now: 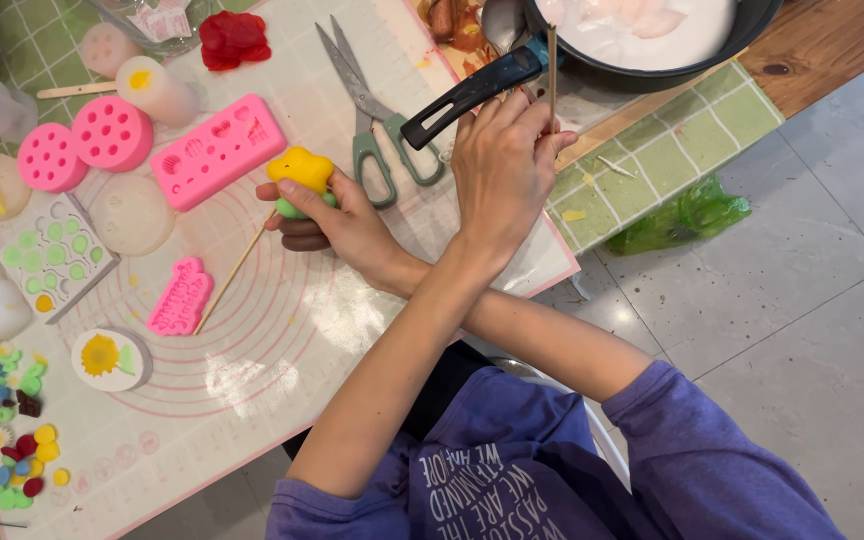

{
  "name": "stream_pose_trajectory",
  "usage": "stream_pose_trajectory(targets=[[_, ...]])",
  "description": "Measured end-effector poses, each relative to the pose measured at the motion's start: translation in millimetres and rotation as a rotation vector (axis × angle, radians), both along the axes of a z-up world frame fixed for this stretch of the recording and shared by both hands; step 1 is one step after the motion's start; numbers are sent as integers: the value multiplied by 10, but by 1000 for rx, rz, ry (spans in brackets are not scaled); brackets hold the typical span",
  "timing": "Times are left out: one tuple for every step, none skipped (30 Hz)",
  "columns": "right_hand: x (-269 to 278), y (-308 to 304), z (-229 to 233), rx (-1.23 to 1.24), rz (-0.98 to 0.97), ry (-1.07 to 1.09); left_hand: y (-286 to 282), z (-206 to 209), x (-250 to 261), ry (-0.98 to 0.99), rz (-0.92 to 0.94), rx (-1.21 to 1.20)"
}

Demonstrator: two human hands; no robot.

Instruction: Decorating a small star-shaped candle using a wooden stick to add details and preparing a tube of adhesive or paint.

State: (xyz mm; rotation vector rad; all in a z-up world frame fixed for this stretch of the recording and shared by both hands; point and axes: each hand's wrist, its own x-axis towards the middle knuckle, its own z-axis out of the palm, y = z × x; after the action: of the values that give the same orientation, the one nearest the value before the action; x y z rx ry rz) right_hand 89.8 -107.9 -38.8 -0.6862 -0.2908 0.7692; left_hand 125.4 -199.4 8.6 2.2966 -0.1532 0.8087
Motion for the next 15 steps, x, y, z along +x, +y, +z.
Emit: stream_pose_trajectory(targets=[[-3,-5,-6,0,0,0,-1,-7,3,0,0,0],[-6,-10,-11,-5,8,1,-2,-14,6,2,-1,1],[-5,-15,-14,-10,16,1,-1,-18,14,3,-2,2],[-7,-29,29,-11,17,1,-6,-13,11,2,-2,2],[-10,-41,72,-15,11,9,-7,-6,7,2,-3,-8],[-14,-52,117,-20,5,17,-8,1,4,1,-4,-18],[-15,-44,68,-19,7,17,-2,18,-19,1,-2,-17],[-16,-35,20,6,19,12,5,37,-41,-9,-10,-50],[-8,-24,-22,33,30,4,13,60,-56,-22,-18,-83],[-16,-16,-47,33,31,1,21,81,-99,-25,-17,-82],[-23,-4,-70,67,38,-17,33,102,-140,-26,-38,-148],[-30,12,-92,100,45,-35,49,124,-182,-27,-59,-215],[-45,3,-17,101,50,-39,73,161,-248,-32,-56,-214],[-61,-1,59,57,35,-11,102,197,-315,21,-93,-362],[-81,5,136,15,23,18,139,232,-383,74,-127,-508]])
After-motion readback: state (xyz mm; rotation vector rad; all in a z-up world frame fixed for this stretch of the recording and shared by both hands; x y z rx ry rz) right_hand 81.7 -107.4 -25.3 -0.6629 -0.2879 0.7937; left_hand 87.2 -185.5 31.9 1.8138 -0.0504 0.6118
